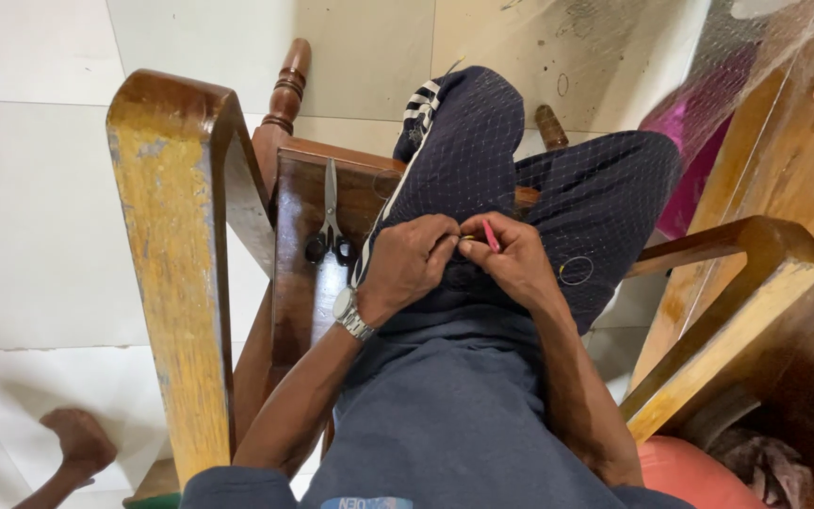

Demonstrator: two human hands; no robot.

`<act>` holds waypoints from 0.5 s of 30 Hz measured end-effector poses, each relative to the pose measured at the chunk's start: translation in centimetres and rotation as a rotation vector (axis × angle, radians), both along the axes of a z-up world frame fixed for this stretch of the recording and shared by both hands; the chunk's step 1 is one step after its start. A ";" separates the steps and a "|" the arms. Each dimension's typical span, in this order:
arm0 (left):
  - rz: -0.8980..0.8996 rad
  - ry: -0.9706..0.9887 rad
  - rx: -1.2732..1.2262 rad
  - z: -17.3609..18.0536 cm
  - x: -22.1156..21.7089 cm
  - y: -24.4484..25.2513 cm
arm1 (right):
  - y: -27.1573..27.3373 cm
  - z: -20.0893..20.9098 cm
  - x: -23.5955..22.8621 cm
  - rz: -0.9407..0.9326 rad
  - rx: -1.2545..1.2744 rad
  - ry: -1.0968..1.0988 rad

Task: Repairing a fishing net using a netting needle and scissors

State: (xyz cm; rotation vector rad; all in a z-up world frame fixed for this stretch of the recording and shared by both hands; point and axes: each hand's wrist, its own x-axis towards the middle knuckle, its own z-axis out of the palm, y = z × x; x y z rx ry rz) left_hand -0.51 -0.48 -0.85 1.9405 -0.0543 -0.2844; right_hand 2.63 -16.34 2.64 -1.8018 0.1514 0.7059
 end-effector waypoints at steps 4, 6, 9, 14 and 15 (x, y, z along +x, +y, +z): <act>0.002 0.010 -0.011 0.3 0.1 0.2 | -0.3 -1.3 -0.5 0.014 -0.068 -0.047; 0.039 0.013 -0.031 0.7 0.3 0.3 | 0.0 -0.9 -0.6 -0.104 -0.027 -0.004; 0.042 -0.007 0.009 0.7 0.4 0.1 | -0.8 -1.9 -1.1 -0.154 0.007 0.019; 0.056 -0.021 0.044 0.5 0.5 -0.4 | -0.9 -2.3 -1.0 -0.259 0.091 0.061; 0.062 -0.032 0.058 0.5 0.5 -0.4 | -1.0 -2.3 -0.9 -0.278 0.126 0.072</act>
